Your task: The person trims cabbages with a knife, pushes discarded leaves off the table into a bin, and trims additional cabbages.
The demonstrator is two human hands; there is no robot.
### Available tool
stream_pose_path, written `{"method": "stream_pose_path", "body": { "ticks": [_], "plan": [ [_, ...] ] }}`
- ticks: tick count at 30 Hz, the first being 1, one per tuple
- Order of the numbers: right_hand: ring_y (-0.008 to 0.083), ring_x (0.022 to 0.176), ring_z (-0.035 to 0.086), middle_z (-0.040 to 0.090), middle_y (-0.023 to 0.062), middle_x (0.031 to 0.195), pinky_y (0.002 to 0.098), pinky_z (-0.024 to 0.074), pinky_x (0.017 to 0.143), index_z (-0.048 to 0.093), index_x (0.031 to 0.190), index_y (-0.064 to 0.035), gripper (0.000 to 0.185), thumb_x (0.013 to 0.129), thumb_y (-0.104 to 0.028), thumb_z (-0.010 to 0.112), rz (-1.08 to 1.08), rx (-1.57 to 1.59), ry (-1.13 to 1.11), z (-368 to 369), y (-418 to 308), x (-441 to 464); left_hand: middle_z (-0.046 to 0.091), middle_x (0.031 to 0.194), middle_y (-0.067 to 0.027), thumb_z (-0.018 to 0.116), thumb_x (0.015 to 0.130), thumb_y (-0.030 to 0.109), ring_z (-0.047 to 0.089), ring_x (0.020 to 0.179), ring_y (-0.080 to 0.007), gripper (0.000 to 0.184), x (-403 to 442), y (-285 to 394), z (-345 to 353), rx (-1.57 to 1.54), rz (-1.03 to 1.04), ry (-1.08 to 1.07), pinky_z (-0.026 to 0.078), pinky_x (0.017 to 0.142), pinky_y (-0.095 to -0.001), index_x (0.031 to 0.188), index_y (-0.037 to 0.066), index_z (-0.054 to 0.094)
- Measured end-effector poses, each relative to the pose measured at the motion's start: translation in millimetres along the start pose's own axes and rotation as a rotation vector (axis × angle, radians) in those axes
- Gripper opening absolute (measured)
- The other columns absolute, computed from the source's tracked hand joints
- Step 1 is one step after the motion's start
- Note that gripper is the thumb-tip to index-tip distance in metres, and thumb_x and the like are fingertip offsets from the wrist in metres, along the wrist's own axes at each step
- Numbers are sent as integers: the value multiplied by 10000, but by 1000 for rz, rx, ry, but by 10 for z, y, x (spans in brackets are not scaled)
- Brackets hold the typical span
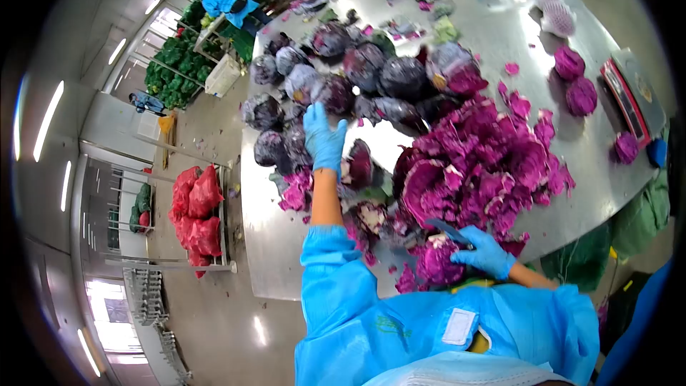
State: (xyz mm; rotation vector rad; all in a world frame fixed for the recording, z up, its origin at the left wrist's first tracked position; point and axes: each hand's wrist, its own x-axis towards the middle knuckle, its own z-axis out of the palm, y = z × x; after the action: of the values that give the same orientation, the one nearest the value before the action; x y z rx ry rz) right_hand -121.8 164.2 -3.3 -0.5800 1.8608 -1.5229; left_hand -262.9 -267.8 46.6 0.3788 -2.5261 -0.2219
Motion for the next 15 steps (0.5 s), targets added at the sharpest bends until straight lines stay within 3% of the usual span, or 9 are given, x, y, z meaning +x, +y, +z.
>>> {"method": "stream_pose_path", "body": {
  "ticks": [4, 6, 7, 9, 11, 12, 15],
  "plan": [
    [221, 961, 580, 593, 100, 1013, 356, 476, 845, 620, 1159, -29, 545, 760, -336, 830, -65, 36, -27, 72, 391, 63, 300, 1530, -188, 867, 607, 334, 327, 1357, -484, 1094, 851, 127, 258, 211, -39, -269, 390, 1048, -575, 1512, 214, 265],
    [224, 965, 587, 598, 103, 1022, 355, 477, 855, 627, 1152, -29, 561, 740, -342, 844, 27, 19, -14, 46, 308, 0, 183, 1590, -159, 921, 516, 352, 254, 1380, -542, 1256, 1130, 267, 321, 242, -137, -406, 373, 978, -710, 1531, 389, 181],
    [219, 957, 589, 598, 100, 1018, 352, 477, 853, 631, 1146, -31, 567, 726, -340, 855, 63, 37, -11, 62, 391, -11, 189, 1591, -150, 929, 506, 368, 241, 1380, -553, 1275, 1184, 217, 357, 243, -130, -469, 382, 965, -713, 1529, 416, 170],
    [201, 916, 583, 594, 88, 1002, 338, 476, 826, 635, 1148, -38, 579, 708, -331, 870, 179, 185, 39, 108, 389, -22, 208, 1579, -151, 921, 515, 379, 265, 1361, -560, 1211, 1195, 214, 390, 302, -174, -548, 402, 940, -712, 1514, 413, 236],
    [184, 871, 575, 589, 74, 984, 325, 476, 793, 638, 1150, -41, 593, 690, -324, 884, 318, 344, 96, 115, 233, -9, 222, 1567, -157, 913, 521, 396, 298, 1332, -564, 1120, 1164, -1, 646, 297, -155, -474, 426, 910, -704, 1481, 389, 336],
    [184, 872, 578, 591, 74, 988, 324, 478, 790, 638, 1150, -39, 601, 686, -328, 886, 277, 243, 73, 111, 181, 18, 259, 1537, -156, 908, 524, 397, 332, 1304, -555, 1038, 1088, -39, 633, 283, -151, -390, 442, 886, -697, 1437, 349, 417],
    [192, 919, 610, 614, 82, 1035, 322, 489, 814, 638, 1156, -34, 635, 662, -335, 900, 134, -14, 34, 107, 244, 29, 310, 1475, -191, 906, 530, 363, 346, 1288, -512, 1018, 791, -246, 547, 153, -224, -201, 457, 973, -578, 1425, 261, 431]
  ]
}}
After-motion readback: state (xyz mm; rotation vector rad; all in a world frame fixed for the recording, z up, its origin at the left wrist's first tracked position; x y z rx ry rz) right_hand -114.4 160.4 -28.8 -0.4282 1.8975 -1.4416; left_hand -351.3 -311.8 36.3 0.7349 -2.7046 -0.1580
